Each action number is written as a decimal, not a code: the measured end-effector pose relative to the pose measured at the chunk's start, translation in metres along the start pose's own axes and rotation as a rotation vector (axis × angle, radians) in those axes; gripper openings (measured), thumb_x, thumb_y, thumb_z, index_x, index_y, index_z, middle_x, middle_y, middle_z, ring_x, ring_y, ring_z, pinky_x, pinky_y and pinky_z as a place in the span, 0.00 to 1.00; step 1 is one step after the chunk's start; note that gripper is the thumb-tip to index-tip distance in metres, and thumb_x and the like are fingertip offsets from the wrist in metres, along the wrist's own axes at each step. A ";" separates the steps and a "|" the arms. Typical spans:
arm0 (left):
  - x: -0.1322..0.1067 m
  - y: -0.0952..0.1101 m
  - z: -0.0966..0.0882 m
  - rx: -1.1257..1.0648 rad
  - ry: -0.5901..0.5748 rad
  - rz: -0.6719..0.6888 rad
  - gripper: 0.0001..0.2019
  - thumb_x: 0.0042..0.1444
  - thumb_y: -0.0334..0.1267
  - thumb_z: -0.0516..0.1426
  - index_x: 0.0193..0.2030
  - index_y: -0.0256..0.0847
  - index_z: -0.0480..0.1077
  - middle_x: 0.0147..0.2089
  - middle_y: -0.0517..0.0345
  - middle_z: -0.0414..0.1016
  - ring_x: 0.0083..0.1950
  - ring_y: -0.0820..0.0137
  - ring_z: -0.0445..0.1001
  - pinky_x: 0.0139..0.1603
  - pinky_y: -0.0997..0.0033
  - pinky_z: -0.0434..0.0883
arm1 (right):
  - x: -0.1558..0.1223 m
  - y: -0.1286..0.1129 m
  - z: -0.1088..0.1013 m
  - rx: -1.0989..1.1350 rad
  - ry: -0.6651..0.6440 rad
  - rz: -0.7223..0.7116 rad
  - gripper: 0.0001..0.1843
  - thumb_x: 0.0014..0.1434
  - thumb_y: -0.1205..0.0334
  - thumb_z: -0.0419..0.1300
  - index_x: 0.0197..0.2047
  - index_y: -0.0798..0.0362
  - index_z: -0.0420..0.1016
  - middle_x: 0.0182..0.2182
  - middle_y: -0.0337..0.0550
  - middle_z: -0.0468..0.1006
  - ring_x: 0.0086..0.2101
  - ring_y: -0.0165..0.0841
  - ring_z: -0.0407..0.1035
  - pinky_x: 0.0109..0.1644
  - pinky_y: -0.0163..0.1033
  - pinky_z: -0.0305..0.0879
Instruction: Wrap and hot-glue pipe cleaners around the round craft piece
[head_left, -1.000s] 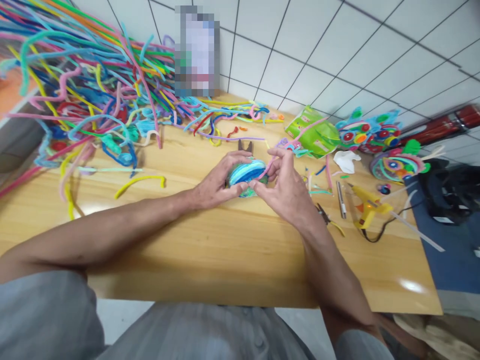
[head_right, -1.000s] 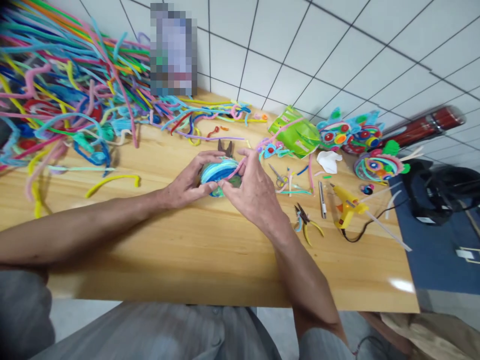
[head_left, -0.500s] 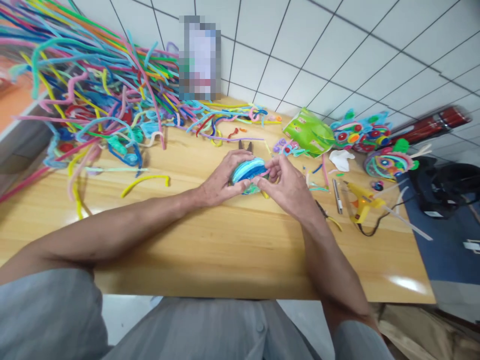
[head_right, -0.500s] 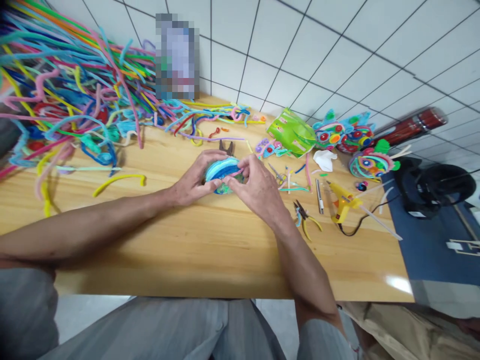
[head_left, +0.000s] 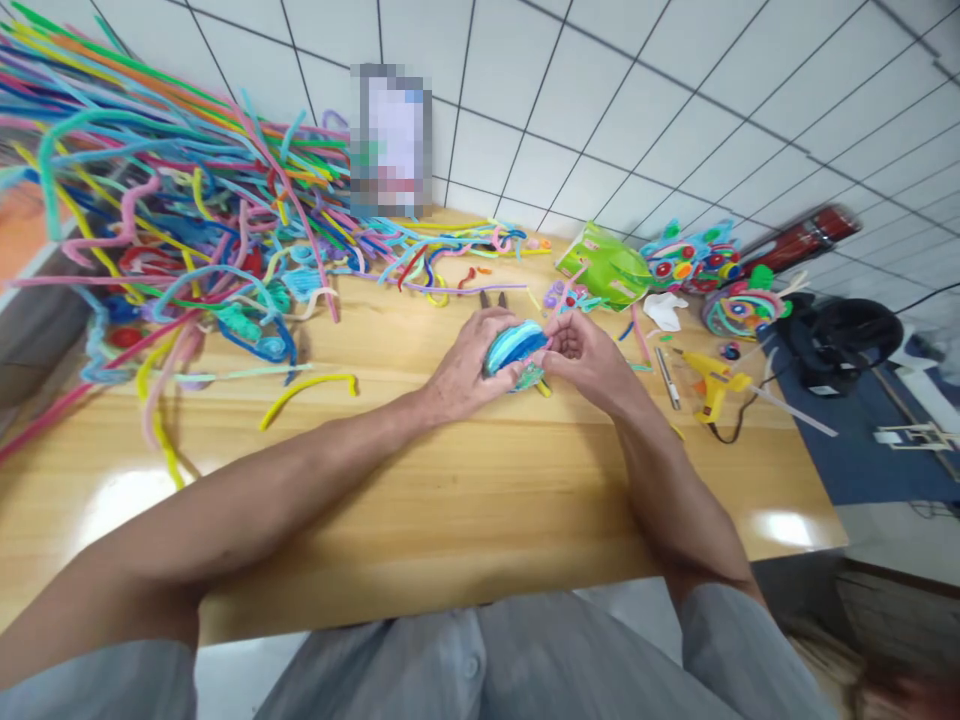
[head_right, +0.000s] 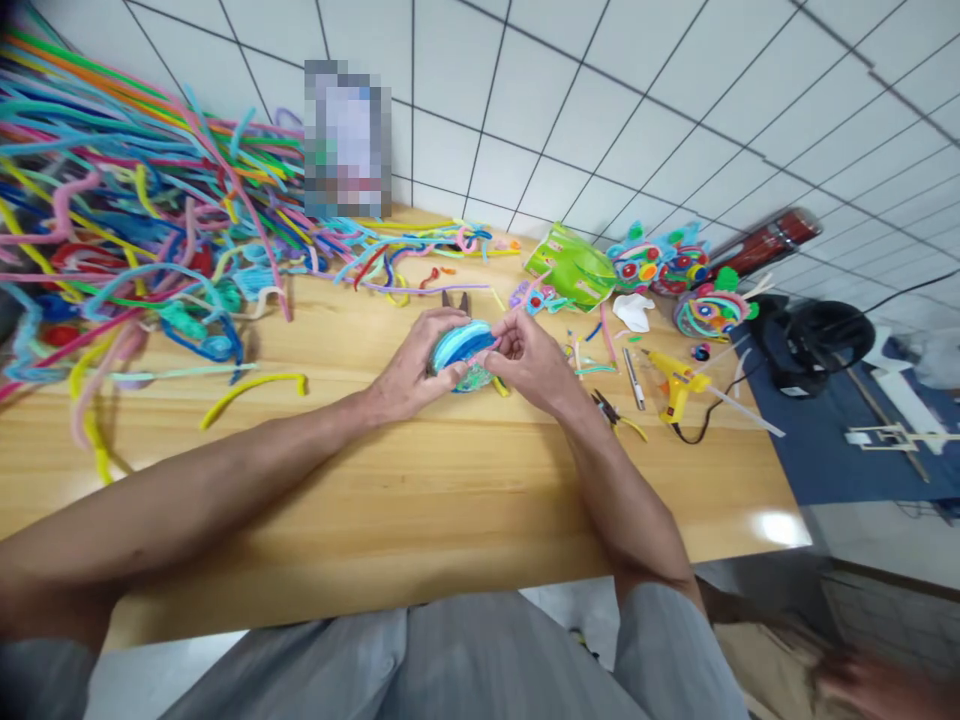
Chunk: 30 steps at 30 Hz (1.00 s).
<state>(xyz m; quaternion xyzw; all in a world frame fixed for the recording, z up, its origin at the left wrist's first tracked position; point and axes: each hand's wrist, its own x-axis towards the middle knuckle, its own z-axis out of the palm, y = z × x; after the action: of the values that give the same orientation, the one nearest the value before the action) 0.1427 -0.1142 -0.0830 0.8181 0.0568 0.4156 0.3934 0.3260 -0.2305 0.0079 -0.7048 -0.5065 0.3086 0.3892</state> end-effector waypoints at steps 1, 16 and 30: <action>0.000 0.000 0.000 0.001 0.001 -0.002 0.24 0.71 0.47 0.60 0.70 0.46 0.64 0.68 0.42 0.71 0.71 0.53 0.70 0.73 0.42 0.70 | 0.000 0.000 0.000 0.005 -0.001 0.004 0.23 0.51 0.49 0.75 0.42 0.46 0.68 0.30 0.31 0.72 0.31 0.31 0.68 0.35 0.38 0.65; 0.003 -0.006 -0.001 -0.003 -0.002 0.023 0.26 0.73 0.55 0.57 0.69 0.43 0.66 0.66 0.42 0.72 0.68 0.53 0.72 0.71 0.46 0.71 | 0.002 0.004 0.001 -0.031 0.016 -0.046 0.20 0.52 0.51 0.71 0.43 0.48 0.69 0.31 0.32 0.72 0.31 0.32 0.67 0.36 0.40 0.63; 0.002 -0.007 -0.005 0.039 -0.004 0.048 0.27 0.74 0.59 0.57 0.69 0.45 0.65 0.66 0.42 0.72 0.68 0.53 0.73 0.71 0.46 0.72 | 0.004 0.002 0.005 -0.161 0.071 -0.079 0.15 0.54 0.55 0.69 0.41 0.47 0.70 0.30 0.33 0.73 0.32 0.34 0.69 0.37 0.42 0.63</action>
<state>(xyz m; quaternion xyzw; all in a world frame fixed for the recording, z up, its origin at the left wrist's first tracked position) 0.1422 -0.1059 -0.0844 0.8276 0.0444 0.4220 0.3673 0.3237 -0.2262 0.0037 -0.7237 -0.5431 0.2261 0.3608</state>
